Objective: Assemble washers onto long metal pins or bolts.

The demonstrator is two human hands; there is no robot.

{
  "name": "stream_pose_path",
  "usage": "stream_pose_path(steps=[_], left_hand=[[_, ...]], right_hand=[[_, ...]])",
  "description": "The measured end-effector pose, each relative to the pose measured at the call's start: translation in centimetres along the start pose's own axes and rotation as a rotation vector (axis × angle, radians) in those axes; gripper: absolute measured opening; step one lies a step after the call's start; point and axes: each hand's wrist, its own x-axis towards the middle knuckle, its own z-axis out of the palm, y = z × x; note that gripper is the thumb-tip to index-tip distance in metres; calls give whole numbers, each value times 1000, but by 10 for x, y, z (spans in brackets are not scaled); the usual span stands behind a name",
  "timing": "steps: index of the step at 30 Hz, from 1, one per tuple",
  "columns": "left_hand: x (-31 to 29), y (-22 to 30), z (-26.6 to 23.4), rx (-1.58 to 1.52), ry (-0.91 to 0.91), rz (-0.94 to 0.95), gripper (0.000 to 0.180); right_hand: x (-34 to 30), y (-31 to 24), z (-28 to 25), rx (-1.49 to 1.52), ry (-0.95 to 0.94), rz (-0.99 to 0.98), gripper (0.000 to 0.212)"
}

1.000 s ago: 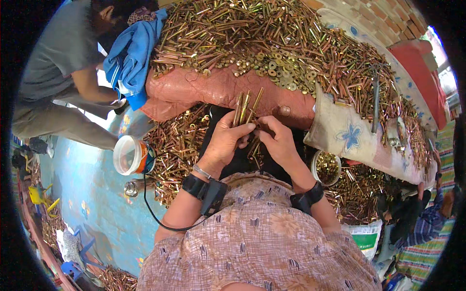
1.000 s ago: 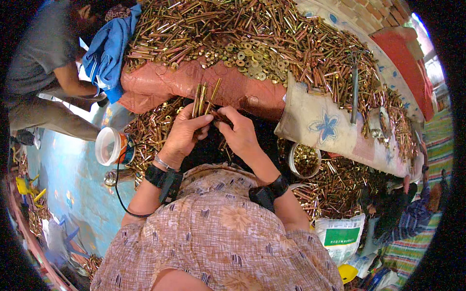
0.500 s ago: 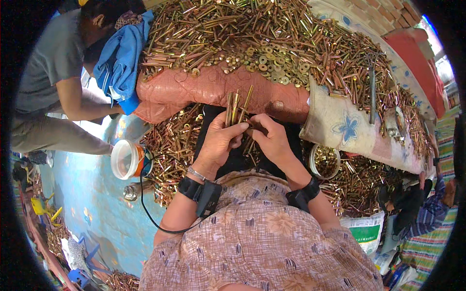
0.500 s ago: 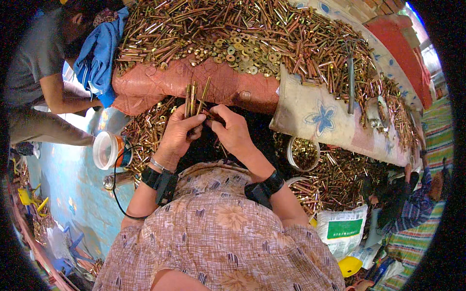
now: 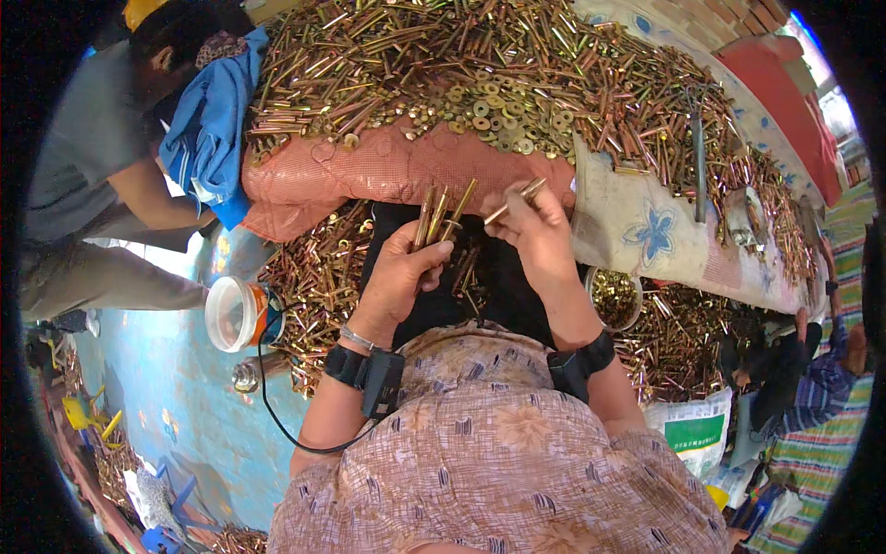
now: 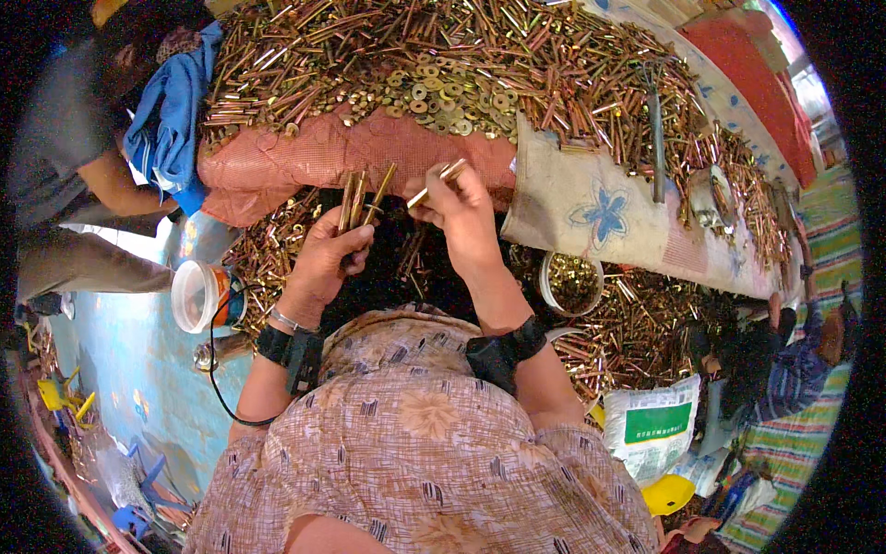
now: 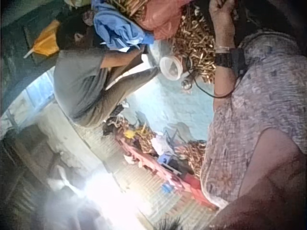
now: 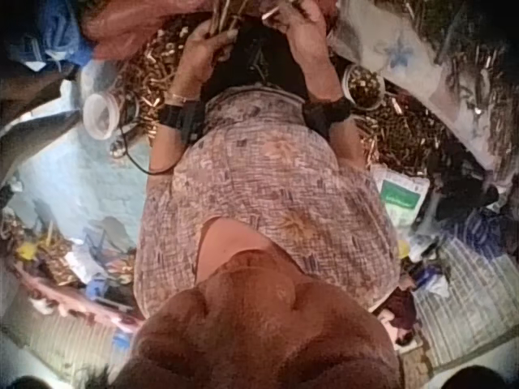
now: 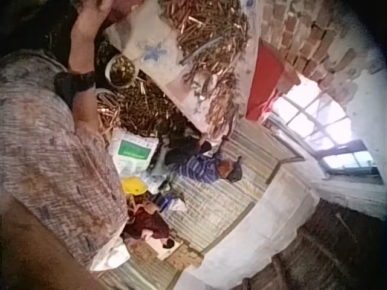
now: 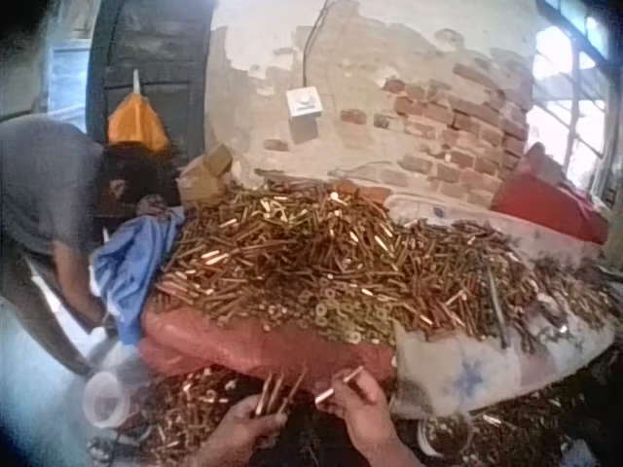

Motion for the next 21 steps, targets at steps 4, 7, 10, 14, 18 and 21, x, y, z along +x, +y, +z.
stream_pose_path(steps=[4, 7, 10, 14, 18, 21], left_hand=[[1, -3, 5, 24, -63, -53, 20], [2, -2, 6, 43, -73, -87, 23], [4, -3, 3, 67, -73, -113, 24], [2, -1, 6, 107, -46, -110, 23], [4, 2, 2, 124, -77, -136, 25], [3, 4, 2, 147, -70, -136, 26]], right_hand=[[8, 4, -8, 353, 33, -5, 9], [9, 8, -11, 465, 40, 28, 10], [13, 11, -17, 510, 79, 66, 10], [13, 9, -21, 489, 73, 89, 11], [14, 10, -21, 501, 87, 104, 10], [15, 12, -20, 466, 93, 85, 10]])
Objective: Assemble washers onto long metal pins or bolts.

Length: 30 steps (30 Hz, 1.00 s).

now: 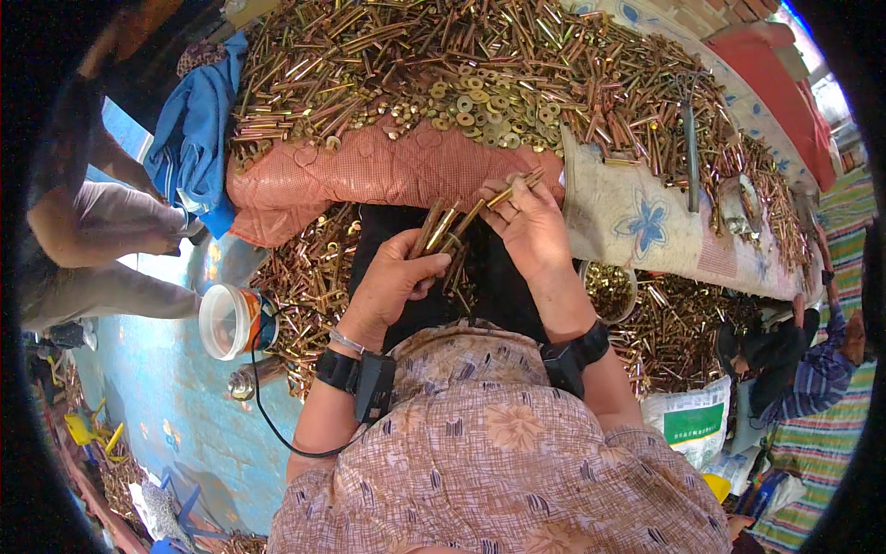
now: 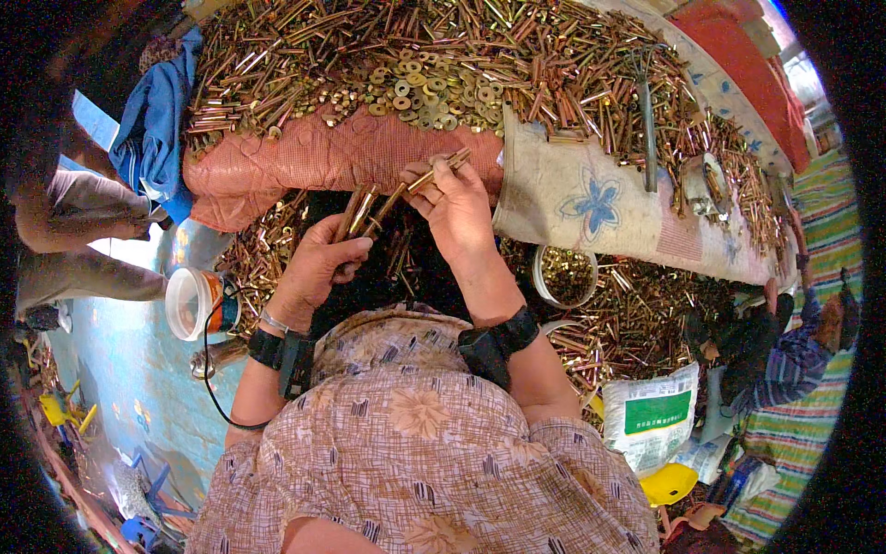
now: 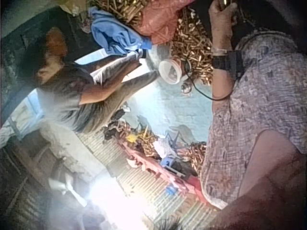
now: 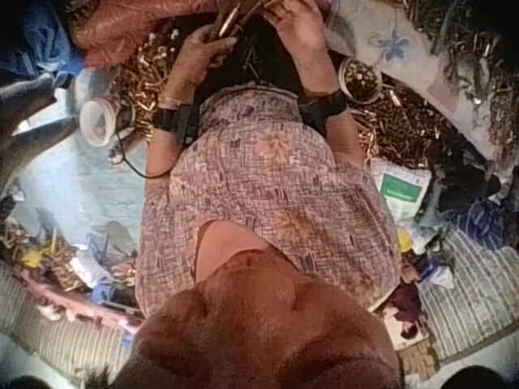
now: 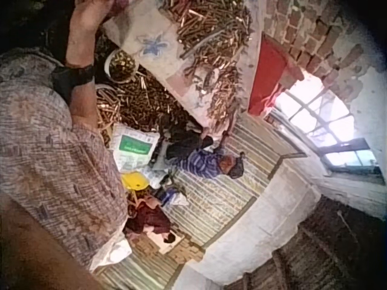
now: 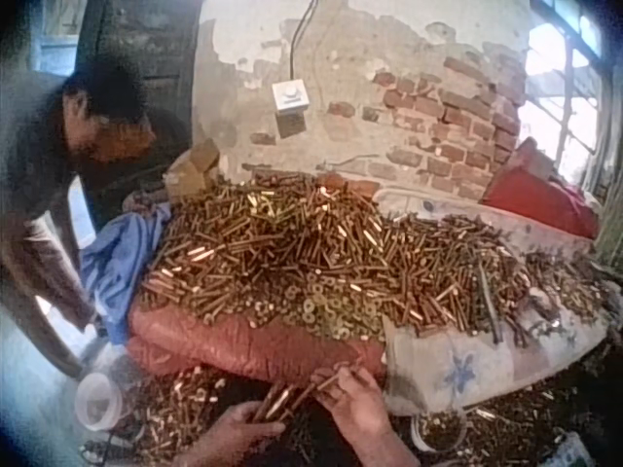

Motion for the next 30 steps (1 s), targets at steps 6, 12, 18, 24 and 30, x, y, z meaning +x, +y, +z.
stream_pose_path(steps=[6, 12, 18, 24, 30], left_hand=[[-3, 4, 2, 18, 13, 12, 18], [-3, 4, 2, 40, 10, 27, 18], [2, 4, -5, 114, -22, 24, 23], [6, 8, 3, 141, 35, 1, 23], [12, -2, 7, -94, 51, 1, 24]], right_hand=[[3, 4, -3, 11, -3, -50, 9], [3, -3, 1, -43, 9, 1, 9], [7, -5, 6, -128, 40, 50, 11], [2, 9, 15, -234, 8, 203, 11], [0, 11, 14, -371, 10, 162, 12]])
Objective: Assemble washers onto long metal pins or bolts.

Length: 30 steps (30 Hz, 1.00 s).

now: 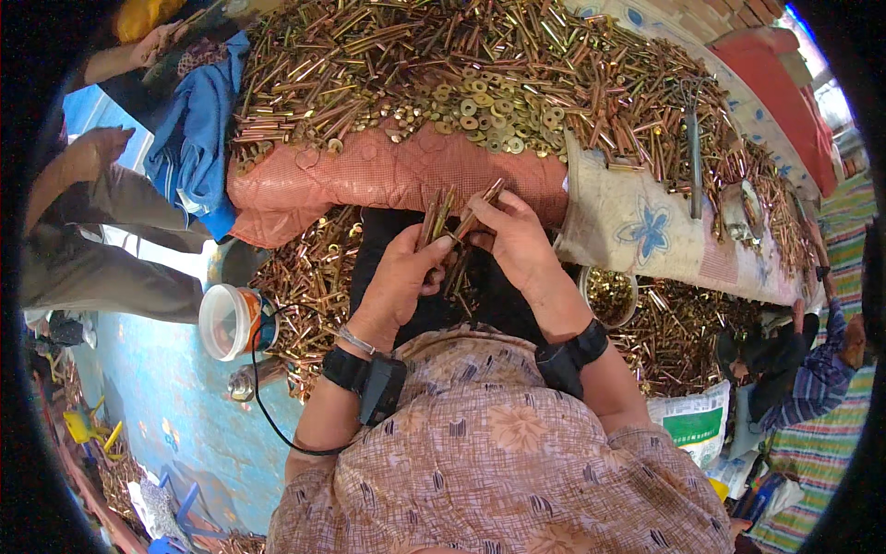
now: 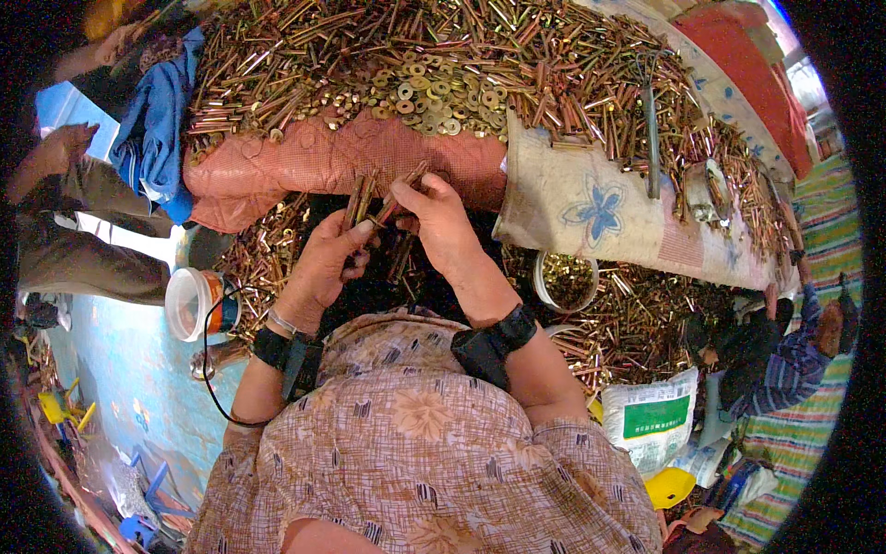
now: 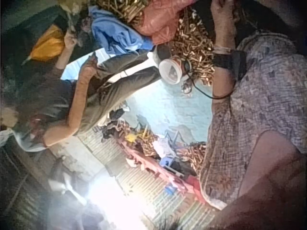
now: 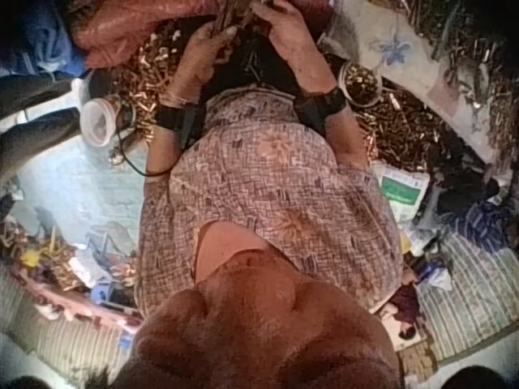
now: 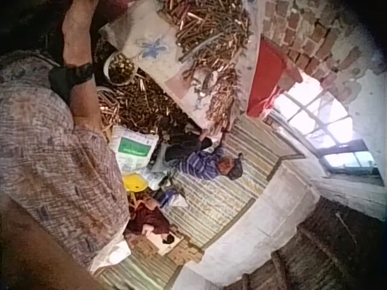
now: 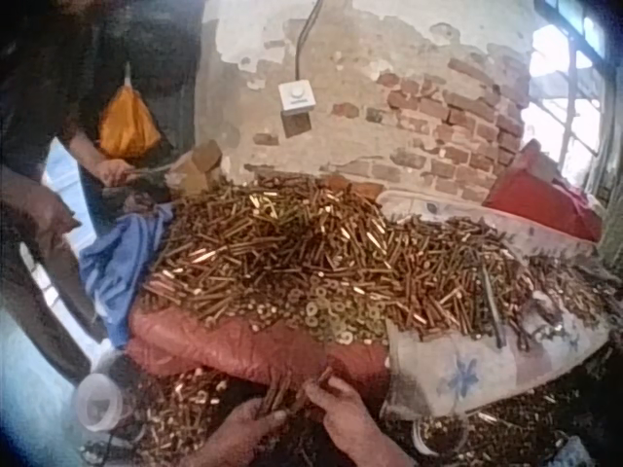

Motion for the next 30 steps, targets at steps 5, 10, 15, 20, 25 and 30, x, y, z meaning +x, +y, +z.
stream_pose_path(steps=[5, 10, 15, 20, 25, 30], left_hand=[[6, -8, 2, -44, 0, 11, 23], [14, 1, 14, -54, 33, -13, 20], [27, 1, 25, -255, 25, -38, 17], [41, -10, 17, -327, -64, -29, 16], [48, -14, 23, -311, -32, -29, 19], [47, -15, 16, -288, -12, -53, 17]], right_hand=[[4, -1, -4, -77, -37, 15, 10], [12, -6, -17, 109, -37, 68, 10], [19, -23, -27, 62, 117, -15, 10], [29, -101, -31, -322, 195, -465, 11], [39, -79, -43, -1009, 428, -877, 13], [54, -59, -52, -1088, 422, -663, 18]])
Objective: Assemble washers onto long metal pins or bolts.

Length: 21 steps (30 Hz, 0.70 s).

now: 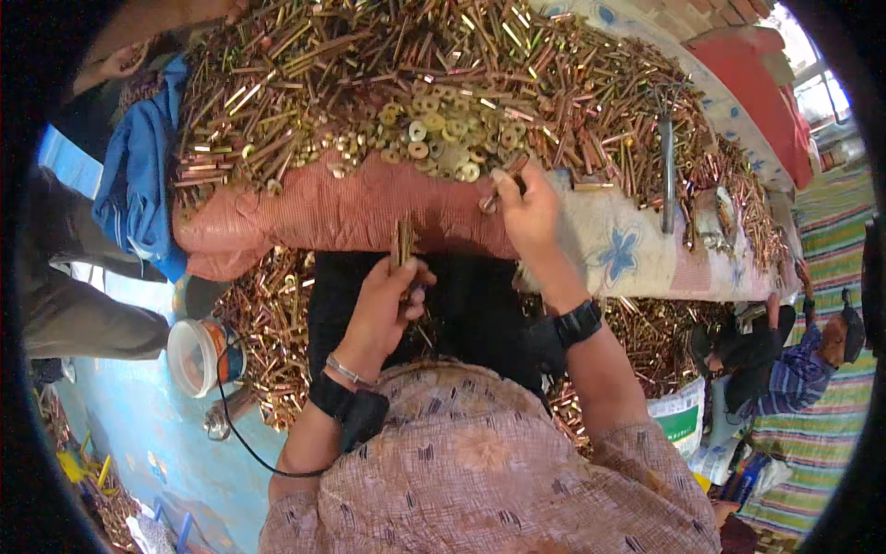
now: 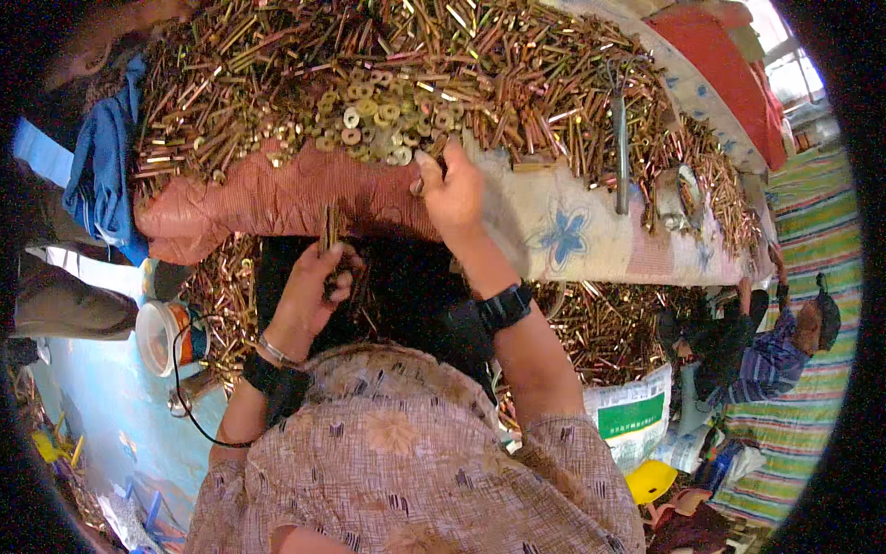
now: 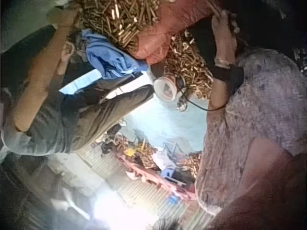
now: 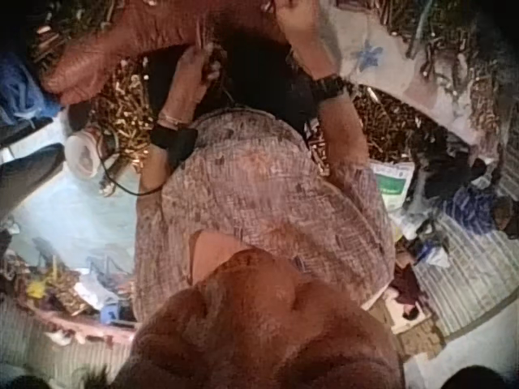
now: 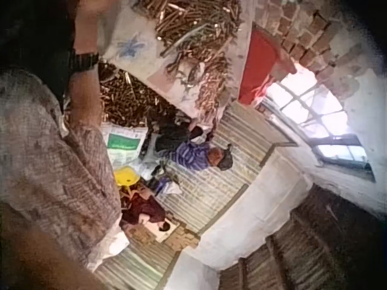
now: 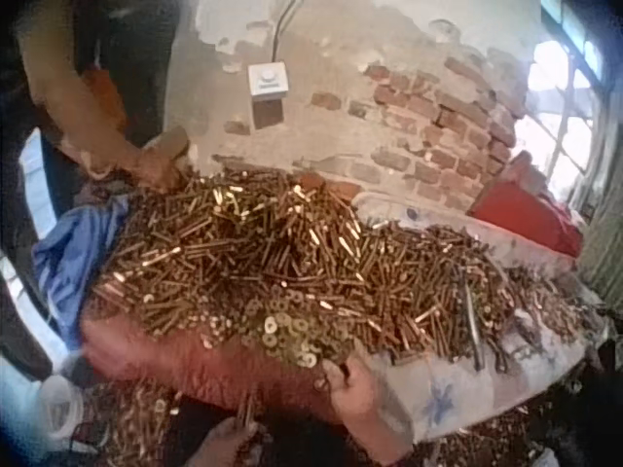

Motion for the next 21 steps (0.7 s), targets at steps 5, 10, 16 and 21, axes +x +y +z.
stream_pose_path(steps=[5, 10, 16, 21], left_hand=[[-5, 0, 6, 37, 14, -30, 13], [-7, 1, 5, 52, 13, -21, 12], [-6, 4, 3, 110, 10, 16, 13], [-14, 7, 5, 71, 39, -18, 12]], right_hand=[[7, -3, -11, 369, -5, 52, 14], [21, -12, -23, 248, 60, -149, 17], [-2, 28, 17, -122, 30, -107, 20], [-11, 21, 11, 15, 52, -69, 17]])
